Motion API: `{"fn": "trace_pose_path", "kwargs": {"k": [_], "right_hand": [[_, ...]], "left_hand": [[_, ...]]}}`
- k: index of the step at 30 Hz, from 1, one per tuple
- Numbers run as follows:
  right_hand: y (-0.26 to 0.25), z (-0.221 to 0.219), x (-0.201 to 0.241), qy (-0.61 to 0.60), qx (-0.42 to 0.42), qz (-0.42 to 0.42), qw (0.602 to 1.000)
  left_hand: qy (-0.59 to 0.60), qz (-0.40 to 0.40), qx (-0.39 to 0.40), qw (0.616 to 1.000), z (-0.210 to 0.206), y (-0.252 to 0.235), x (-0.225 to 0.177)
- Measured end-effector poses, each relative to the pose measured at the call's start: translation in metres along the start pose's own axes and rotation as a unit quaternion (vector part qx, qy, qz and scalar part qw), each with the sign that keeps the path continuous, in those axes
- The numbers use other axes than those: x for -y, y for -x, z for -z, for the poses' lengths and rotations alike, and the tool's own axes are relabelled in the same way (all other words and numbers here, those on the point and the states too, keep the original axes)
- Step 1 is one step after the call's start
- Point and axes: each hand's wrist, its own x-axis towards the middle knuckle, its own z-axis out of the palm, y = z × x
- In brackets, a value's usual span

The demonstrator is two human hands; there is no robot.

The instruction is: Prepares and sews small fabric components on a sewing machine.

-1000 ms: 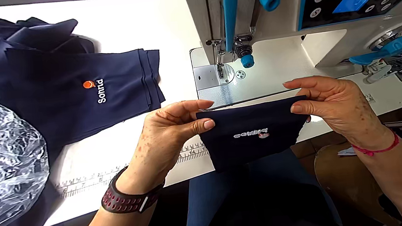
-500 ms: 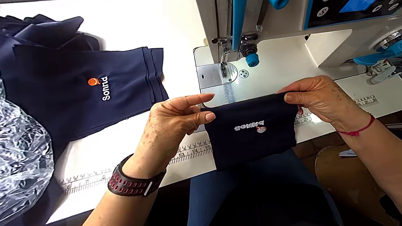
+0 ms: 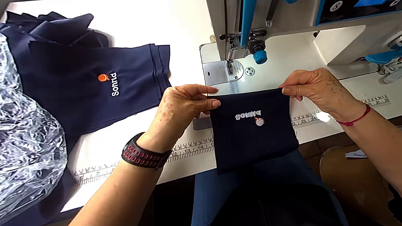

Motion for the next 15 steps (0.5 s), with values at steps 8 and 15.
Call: {"fn": "trace_pose_path", "kwargs": {"k": [8,15], "right_hand": [[-0.003,0.0,0.008,-0.01,0.019,-0.067,0.998],[-0.007,0.003,0.012,0.008,0.034,-0.118,0.992]], "left_hand": [[-0.011,0.014,0.004,1.0,-0.001,-0.006,0.001],[-0.012,0.033,0.004,0.999,-0.003,-0.007,0.0]]}}
